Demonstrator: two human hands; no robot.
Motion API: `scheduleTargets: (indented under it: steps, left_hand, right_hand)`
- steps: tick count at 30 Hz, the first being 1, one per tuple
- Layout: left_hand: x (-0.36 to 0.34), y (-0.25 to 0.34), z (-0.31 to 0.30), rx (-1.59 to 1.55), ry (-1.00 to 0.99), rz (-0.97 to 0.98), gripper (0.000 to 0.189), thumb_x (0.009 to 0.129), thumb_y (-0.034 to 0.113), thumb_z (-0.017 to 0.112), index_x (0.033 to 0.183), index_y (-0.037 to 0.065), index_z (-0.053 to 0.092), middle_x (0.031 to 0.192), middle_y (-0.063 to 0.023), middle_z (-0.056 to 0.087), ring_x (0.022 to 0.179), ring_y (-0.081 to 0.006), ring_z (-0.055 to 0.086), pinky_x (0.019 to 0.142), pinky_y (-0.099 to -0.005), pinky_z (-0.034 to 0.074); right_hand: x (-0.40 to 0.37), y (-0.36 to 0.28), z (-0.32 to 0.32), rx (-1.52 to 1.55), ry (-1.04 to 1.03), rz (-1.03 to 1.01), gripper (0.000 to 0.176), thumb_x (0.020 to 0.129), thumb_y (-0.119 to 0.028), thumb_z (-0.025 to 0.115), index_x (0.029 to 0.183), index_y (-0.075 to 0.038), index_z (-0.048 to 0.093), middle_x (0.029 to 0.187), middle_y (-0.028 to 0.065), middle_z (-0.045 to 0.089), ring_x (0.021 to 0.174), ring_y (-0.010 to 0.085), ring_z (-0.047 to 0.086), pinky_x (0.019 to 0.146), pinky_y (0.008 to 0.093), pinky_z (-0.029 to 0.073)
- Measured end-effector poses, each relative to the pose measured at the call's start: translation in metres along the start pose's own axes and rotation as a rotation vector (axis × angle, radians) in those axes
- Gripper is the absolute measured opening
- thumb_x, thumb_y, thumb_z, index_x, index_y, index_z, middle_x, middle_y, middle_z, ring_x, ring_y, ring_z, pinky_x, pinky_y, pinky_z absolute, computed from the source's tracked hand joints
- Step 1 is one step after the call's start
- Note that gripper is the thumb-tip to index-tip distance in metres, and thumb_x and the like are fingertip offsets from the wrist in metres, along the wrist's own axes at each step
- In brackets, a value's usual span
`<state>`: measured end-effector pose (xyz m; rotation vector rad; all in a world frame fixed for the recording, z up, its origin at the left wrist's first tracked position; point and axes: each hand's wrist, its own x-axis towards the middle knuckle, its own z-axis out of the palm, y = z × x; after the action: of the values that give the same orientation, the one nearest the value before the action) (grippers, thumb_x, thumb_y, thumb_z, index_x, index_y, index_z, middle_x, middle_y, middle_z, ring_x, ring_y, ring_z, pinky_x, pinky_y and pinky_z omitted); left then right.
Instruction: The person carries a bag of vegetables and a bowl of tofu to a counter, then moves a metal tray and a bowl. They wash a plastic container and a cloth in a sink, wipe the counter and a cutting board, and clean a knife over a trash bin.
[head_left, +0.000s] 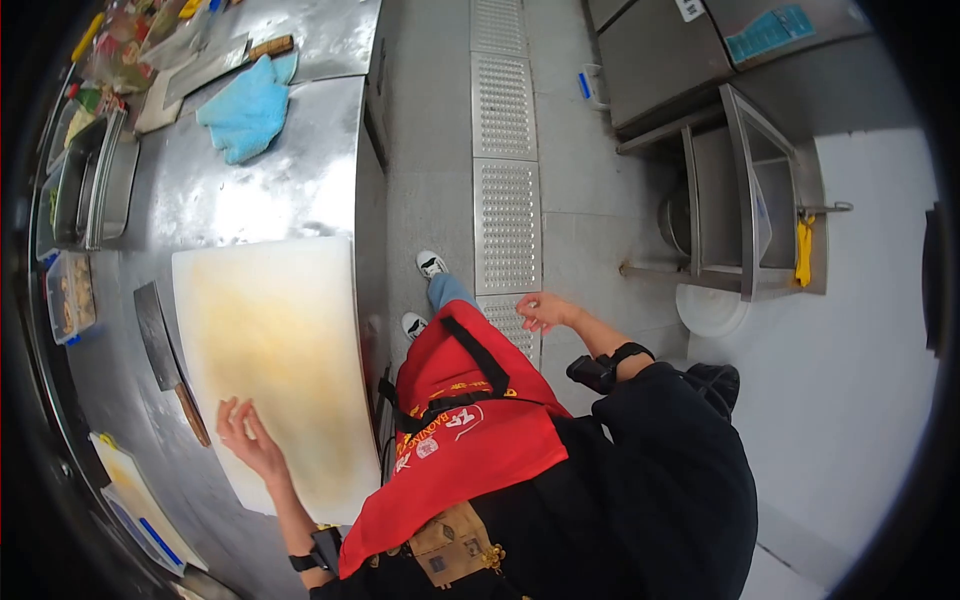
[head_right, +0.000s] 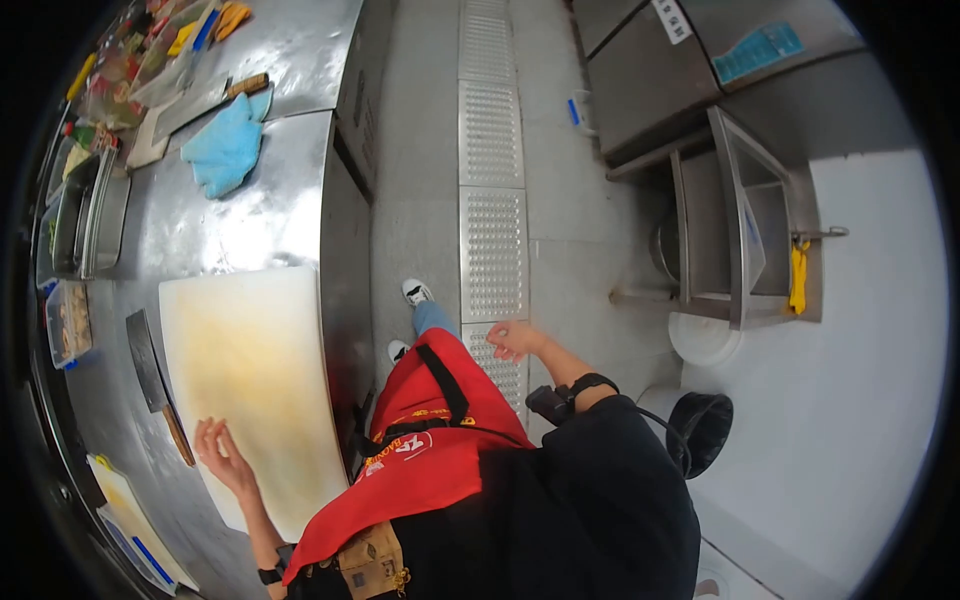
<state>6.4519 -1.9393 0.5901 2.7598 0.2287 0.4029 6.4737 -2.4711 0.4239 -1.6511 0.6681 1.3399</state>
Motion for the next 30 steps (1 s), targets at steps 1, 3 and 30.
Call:
scheduleTargets:
  steps: [1,3,30]
  left_hand:
    - [-0.005,0.007,0.004,-0.09,-0.026,-0.047,0.015,0.087,0.013,0.048,0.091,0.002,0.058,0.114,-0.011,0.046,0.109,-0.0255,0.042,0.09,-0.0366,0.034]
    - [-0.019,0.016,0.007,-0.266,-0.087,-0.145,0.017,0.088,0.014,0.045,0.091,0.002,0.057,0.114,-0.0115,0.046,0.109,-0.0255,0.041,0.09,-0.037,0.032]
    - [-0.185,0.201,0.062,-0.466,-0.69,-0.204,0.019,0.084,0.014,0.048,0.082,0.001,0.061,0.082,-0.0105,0.056,0.075,-0.0197,0.053,0.069,-0.0274,0.041]
  right_hand:
    - [-0.002,0.004,0.005,-0.034,0.001,-0.02,0.045,0.078,-0.035,0.057,0.114,-0.009,0.046,0.11,0.01,0.053,0.081,0.0181,0.058,0.058,0.0327,0.052]
    - [-0.007,0.012,0.017,-0.108,-0.004,-0.052,0.056,0.076,-0.046,0.057,0.118,-0.011,0.045,0.115,0.0116,0.05,0.082,0.0213,0.059,0.062,0.0353,0.053]
    - [0.043,0.168,-0.016,-0.595,-0.523,-0.206,0.029,0.066,-0.033,0.066,0.084,-0.011,0.06,0.079,0.0009,0.057,0.072,0.0159,0.054,0.053,0.0332,0.049]
